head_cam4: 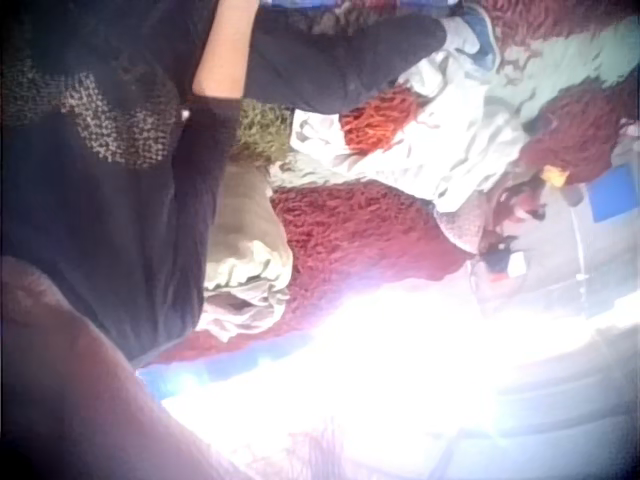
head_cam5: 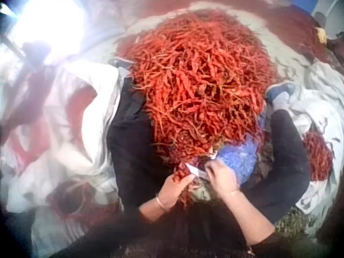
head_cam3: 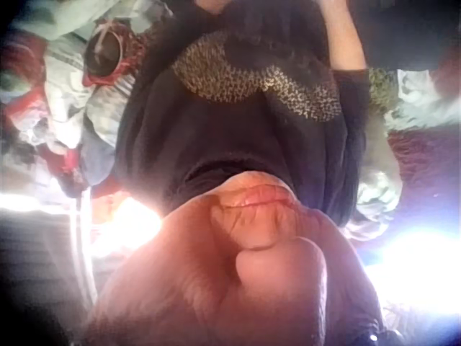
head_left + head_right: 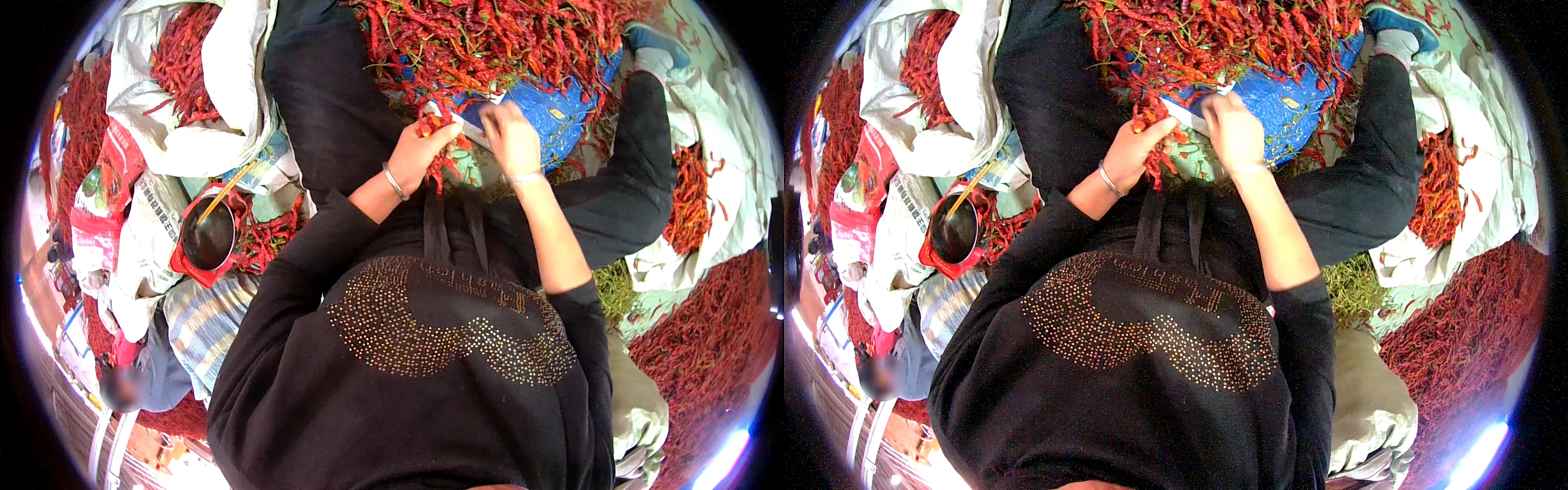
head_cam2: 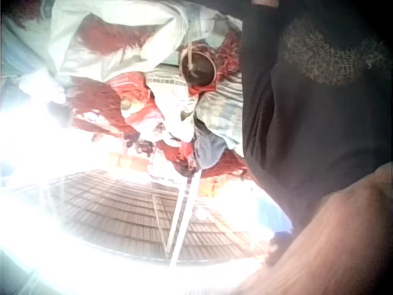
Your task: The person sits cross-legged on the floor and repeatedly picks up dried red chili peppers, removes the stems by hand, and drops the peppers into a pile. The stems are discarded separately.
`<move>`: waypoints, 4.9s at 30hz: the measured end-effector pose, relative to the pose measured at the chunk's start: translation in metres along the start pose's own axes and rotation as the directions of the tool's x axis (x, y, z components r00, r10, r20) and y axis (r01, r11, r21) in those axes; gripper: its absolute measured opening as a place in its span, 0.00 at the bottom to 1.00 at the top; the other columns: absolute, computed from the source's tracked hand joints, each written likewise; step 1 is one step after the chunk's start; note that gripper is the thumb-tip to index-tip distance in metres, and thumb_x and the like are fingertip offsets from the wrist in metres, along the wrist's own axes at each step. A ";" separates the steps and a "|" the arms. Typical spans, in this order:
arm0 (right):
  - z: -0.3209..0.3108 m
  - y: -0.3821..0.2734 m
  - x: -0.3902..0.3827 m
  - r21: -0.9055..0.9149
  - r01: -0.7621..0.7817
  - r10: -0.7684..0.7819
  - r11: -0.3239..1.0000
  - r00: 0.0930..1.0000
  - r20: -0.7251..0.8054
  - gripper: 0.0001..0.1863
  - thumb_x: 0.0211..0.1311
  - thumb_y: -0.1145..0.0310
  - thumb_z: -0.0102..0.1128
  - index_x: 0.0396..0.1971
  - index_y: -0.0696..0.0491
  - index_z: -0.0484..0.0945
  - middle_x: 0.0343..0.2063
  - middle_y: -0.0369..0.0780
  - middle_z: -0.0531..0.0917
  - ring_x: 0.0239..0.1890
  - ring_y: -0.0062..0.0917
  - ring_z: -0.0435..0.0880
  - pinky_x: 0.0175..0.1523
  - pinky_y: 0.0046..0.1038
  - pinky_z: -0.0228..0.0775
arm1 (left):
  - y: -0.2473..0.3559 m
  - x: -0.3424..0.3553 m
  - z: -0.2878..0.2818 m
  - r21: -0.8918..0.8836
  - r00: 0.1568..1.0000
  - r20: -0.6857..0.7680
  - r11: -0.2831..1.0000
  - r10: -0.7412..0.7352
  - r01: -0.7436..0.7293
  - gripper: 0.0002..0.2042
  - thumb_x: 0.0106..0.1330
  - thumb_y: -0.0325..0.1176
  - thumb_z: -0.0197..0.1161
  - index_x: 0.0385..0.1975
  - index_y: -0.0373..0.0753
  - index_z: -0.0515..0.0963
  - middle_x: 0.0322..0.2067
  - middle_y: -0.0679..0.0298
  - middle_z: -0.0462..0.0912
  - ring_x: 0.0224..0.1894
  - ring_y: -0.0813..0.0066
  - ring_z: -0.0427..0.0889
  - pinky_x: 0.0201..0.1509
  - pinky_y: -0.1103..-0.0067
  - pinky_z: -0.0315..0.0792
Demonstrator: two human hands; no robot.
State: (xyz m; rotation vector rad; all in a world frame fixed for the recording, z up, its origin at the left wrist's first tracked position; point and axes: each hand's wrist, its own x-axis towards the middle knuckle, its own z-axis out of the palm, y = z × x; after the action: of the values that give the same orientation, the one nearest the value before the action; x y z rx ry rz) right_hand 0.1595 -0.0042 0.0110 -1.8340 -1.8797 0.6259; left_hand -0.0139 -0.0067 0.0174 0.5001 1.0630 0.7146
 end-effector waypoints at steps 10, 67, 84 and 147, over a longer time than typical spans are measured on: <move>0.029 0.045 0.059 0.218 -0.133 0.108 0.967 0.987 0.120 0.06 0.51 0.68 0.60 0.28 0.54 0.76 0.29 0.40 0.77 0.29 0.28 0.79 0.38 0.26 0.71 | 0.011 0.013 -0.006 -0.089 0.996 0.016 0.992 -0.086 0.087 0.05 0.59 0.29 0.60 0.33 0.37 0.75 0.25 0.70 0.75 0.24 0.85 0.72 0.27 0.86 0.68; -0.024 -0.023 -0.003 0.779 -0.185 0.293 0.600 0.956 0.001 0.05 0.49 0.75 0.61 0.29 0.55 0.77 0.24 0.33 0.77 0.25 0.13 0.74 0.32 0.17 0.67 | 0.016 -0.007 0.022 0.397 0.941 0.094 0.854 0.326 -0.335 0.10 0.61 0.26 0.57 0.42 0.32 0.74 0.30 0.69 0.78 0.29 0.86 0.74 0.34 0.87 0.70; -0.016 -0.005 -0.072 0.647 -0.512 0.315 -0.564 0.591 0.742 0.06 0.56 0.70 0.57 0.31 0.55 0.74 0.23 0.33 0.77 0.22 0.17 0.73 0.26 0.17 0.64 | 0.009 -0.009 0.012 0.417 0.477 0.864 0.300 0.161 -0.858 0.10 0.52 0.33 0.61 0.32 0.37 0.72 0.27 0.58 0.75 0.32 0.60 0.76 0.36 0.72 0.70; -0.003 -0.012 -0.078 0.894 -0.390 0.415 0.220 0.867 0.276 0.05 0.61 0.73 0.51 0.28 0.57 0.72 0.23 0.31 0.73 0.23 0.11 0.68 0.30 0.15 0.61 | 0.004 -0.009 0.019 0.469 0.932 0.316 0.883 -0.176 0.008 0.08 0.58 0.33 0.60 0.34 0.37 0.75 0.19 0.71 0.76 0.17 0.87 0.71 0.18 0.87 0.64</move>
State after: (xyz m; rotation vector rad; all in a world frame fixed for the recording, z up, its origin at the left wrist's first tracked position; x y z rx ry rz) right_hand 0.1540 -0.0828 0.0207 -1.3809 -0.5542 1.4824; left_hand -0.0006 -0.0114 0.0333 0.9449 0.9058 0.2590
